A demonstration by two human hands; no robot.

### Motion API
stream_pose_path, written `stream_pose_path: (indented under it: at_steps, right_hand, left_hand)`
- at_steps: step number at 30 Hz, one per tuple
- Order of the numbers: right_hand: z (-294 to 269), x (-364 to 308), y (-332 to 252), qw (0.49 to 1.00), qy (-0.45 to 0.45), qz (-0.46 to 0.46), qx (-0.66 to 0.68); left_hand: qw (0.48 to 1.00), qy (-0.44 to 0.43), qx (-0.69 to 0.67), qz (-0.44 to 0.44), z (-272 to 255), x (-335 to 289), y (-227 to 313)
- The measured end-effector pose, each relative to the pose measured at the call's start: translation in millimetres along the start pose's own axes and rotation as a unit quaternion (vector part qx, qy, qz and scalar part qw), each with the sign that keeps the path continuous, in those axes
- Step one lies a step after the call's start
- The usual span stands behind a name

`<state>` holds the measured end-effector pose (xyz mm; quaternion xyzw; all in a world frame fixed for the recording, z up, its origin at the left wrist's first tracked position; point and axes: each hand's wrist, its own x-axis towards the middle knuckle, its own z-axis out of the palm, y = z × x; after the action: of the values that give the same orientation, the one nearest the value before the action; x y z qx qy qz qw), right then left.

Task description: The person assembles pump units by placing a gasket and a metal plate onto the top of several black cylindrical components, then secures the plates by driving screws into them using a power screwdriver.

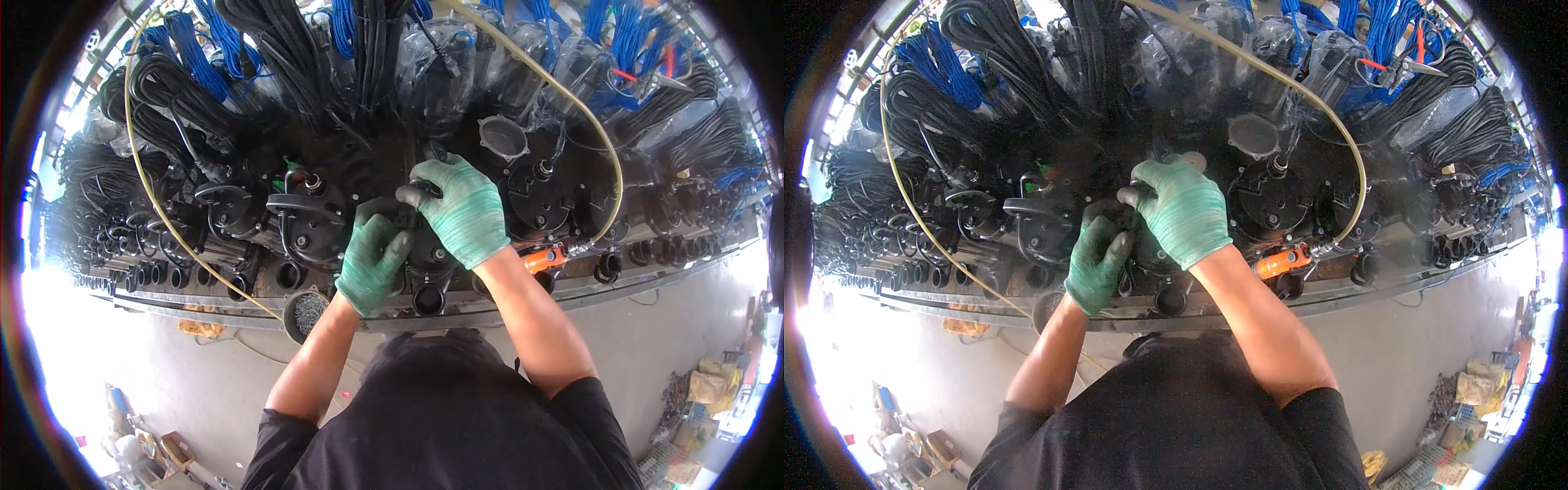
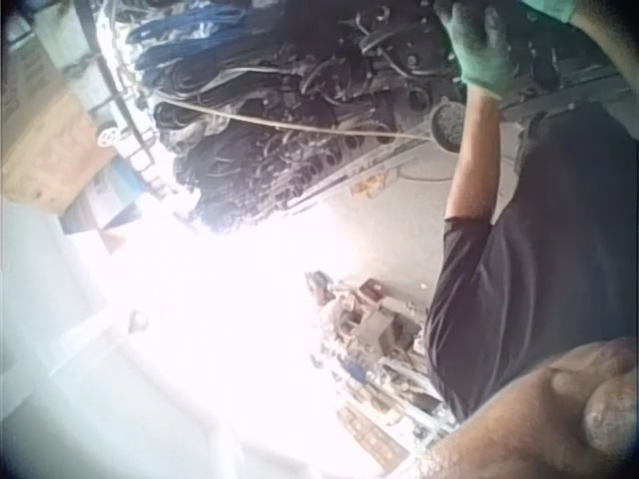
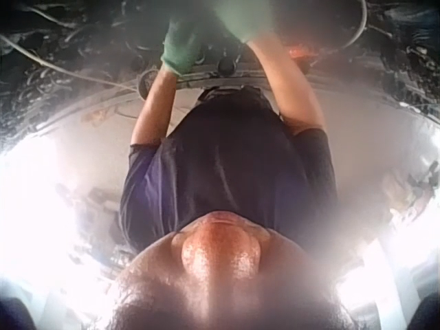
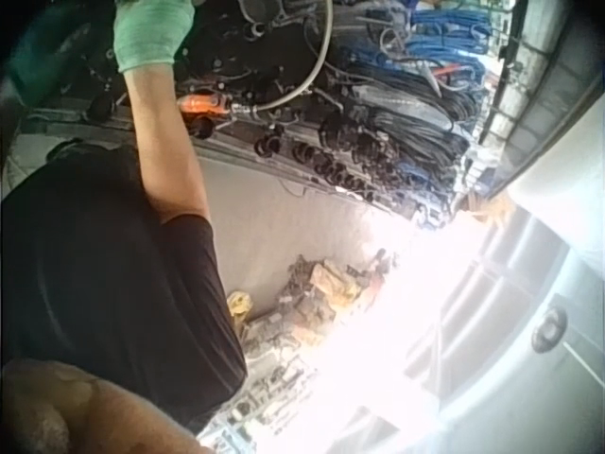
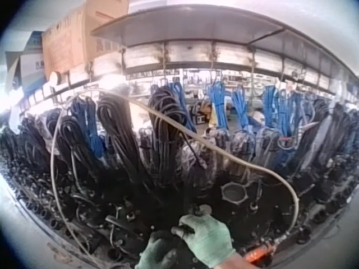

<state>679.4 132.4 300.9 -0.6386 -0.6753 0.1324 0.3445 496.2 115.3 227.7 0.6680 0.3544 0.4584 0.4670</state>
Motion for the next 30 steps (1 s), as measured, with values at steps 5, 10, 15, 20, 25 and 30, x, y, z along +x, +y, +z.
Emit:
stream_pose_path:
  at_steps: [5,10,15,20,25,30]
  right_hand:
    - [6.0,0.3,14.4,0.996,0.050,-0.080,0.010]
    - [2.4,5.3,12.0,0.993,0.049,-0.103,0.010]
    - [-4.9,6.3,13.5,0.997,0.002,-0.070,0.015]
    - [-7.5,9.9,11.0,0.998,-0.025,-0.051,0.037]
    - [-8.0,11.5,14.5,0.996,-0.050,-0.064,0.031]
    - [-20.0,7.3,26.3,0.956,0.055,-0.083,0.276]
  left_hand:
    - [0.972,-0.068,-0.205,0.087,10.3,7.6,-27.5]
    - [0.980,-0.054,-0.168,0.086,20.0,10.1,-37.6]
    - [0.982,-0.027,-0.137,0.125,34.2,10.6,-23.8]
    - [0.969,-0.136,-0.107,0.176,2.0,32.1,-29.1]
    - [0.969,-0.150,-0.122,0.156,1.1,39.4,-43.3]
    - [0.987,-0.090,-0.053,0.124,12.0,39.9,-37.0]
